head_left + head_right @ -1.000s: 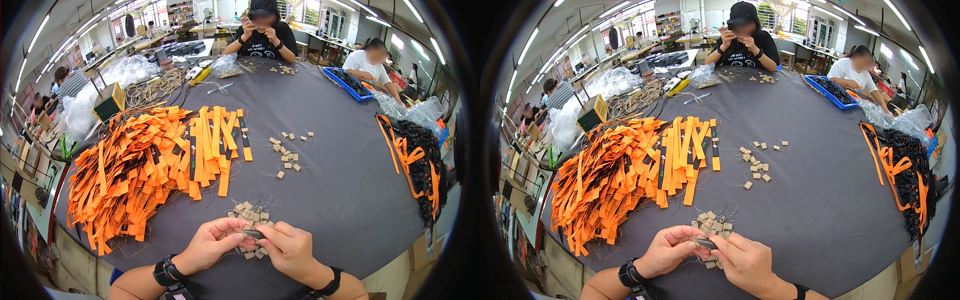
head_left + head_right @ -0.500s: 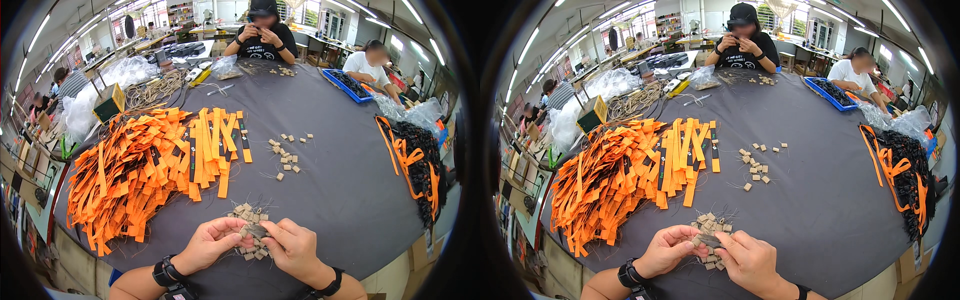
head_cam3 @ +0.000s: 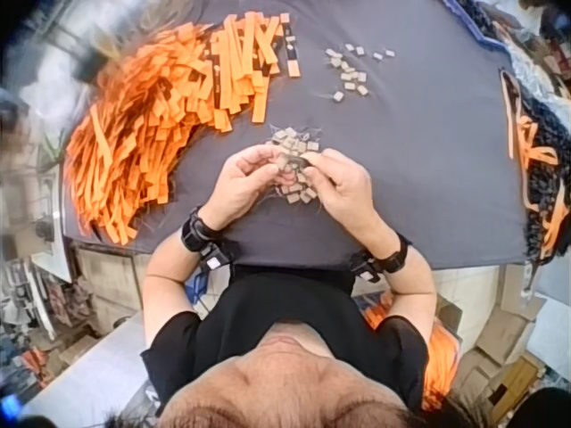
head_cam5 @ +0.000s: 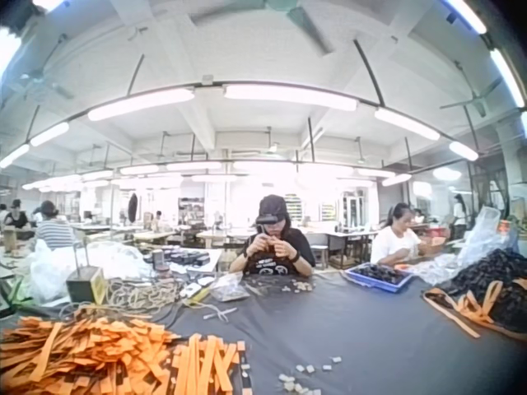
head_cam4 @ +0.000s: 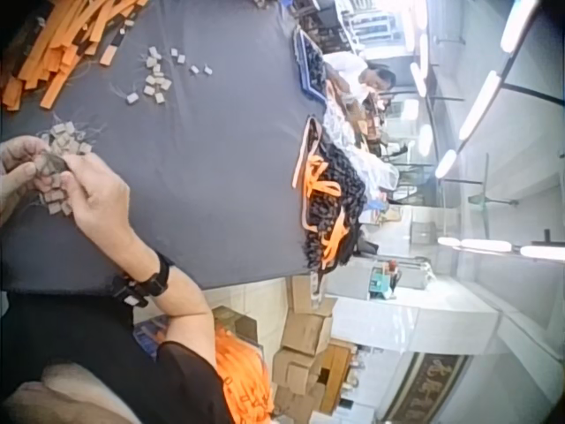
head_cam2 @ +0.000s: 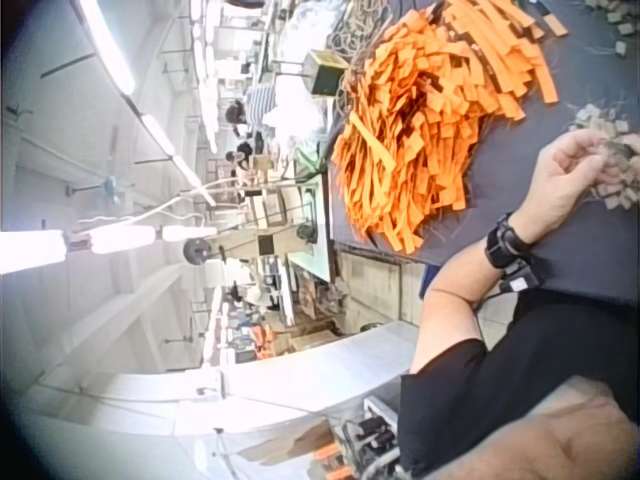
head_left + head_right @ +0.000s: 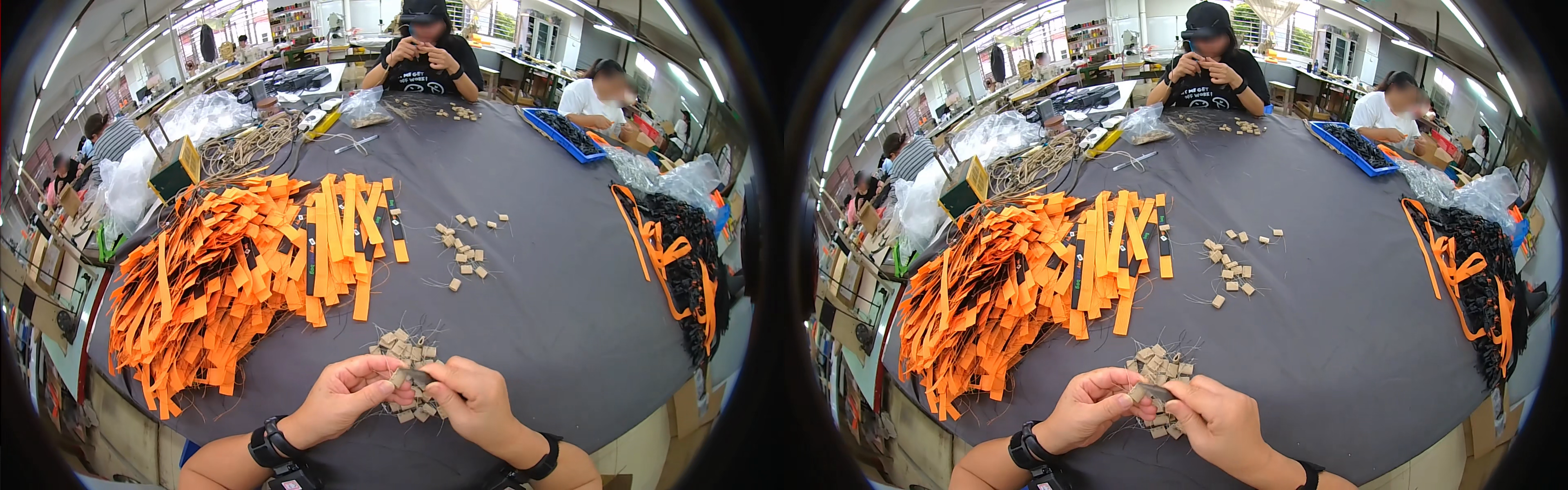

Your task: The person sits at a table in a workshop and repeatedly picks up small beige rectangular blocks. Using a small blue-handled tool, they manipulate the blocks, likely trimming or adjusting them, and place them into a growing pile on the table. The task is performed one item at a time in a repetitive manner.

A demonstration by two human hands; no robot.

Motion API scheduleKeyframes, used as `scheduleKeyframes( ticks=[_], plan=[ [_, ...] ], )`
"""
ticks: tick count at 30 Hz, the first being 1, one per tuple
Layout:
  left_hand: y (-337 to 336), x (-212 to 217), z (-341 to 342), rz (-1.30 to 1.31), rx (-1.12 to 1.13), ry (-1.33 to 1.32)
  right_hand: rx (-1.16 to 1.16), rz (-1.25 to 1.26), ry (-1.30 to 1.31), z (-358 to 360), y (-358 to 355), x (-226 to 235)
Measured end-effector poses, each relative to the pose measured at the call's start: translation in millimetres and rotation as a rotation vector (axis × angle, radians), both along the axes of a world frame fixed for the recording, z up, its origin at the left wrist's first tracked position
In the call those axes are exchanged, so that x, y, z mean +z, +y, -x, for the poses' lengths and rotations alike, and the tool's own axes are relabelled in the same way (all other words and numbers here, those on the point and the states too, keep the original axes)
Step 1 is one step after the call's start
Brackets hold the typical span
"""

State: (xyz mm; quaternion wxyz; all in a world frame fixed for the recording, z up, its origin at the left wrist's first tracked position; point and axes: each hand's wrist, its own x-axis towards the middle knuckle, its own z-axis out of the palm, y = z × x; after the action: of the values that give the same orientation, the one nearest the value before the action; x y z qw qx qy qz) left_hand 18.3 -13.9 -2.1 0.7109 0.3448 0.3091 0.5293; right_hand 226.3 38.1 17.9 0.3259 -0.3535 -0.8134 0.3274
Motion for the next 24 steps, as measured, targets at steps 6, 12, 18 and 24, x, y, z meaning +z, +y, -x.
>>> scheduleKeyframes(
  ticks=[6, 12, 18, 24],
  plan=[
    [-4.7, -0.9, -6.7, -0.301, 0.021, 0.451, 0.125, 0.924, 0.319, 2.4, 3.6, -0.4],
    [2.8, 28.2, 3.0, -0.404, 0.019, 0.86, 0.168, 0.967, 0.133, -7.3, 18.9, 7.9],
    [14.9, 29.4, 38.4, -0.317, 0.193, 1.133, -0.116, 0.824, 0.512, -12.2, 77.7, 26.7],
    [6.0, 21.8, 23.7, -0.587, -0.043, 1.323, -0.021, 0.848, 0.35, -8.0, 56.5, 30.6]
  ],
)
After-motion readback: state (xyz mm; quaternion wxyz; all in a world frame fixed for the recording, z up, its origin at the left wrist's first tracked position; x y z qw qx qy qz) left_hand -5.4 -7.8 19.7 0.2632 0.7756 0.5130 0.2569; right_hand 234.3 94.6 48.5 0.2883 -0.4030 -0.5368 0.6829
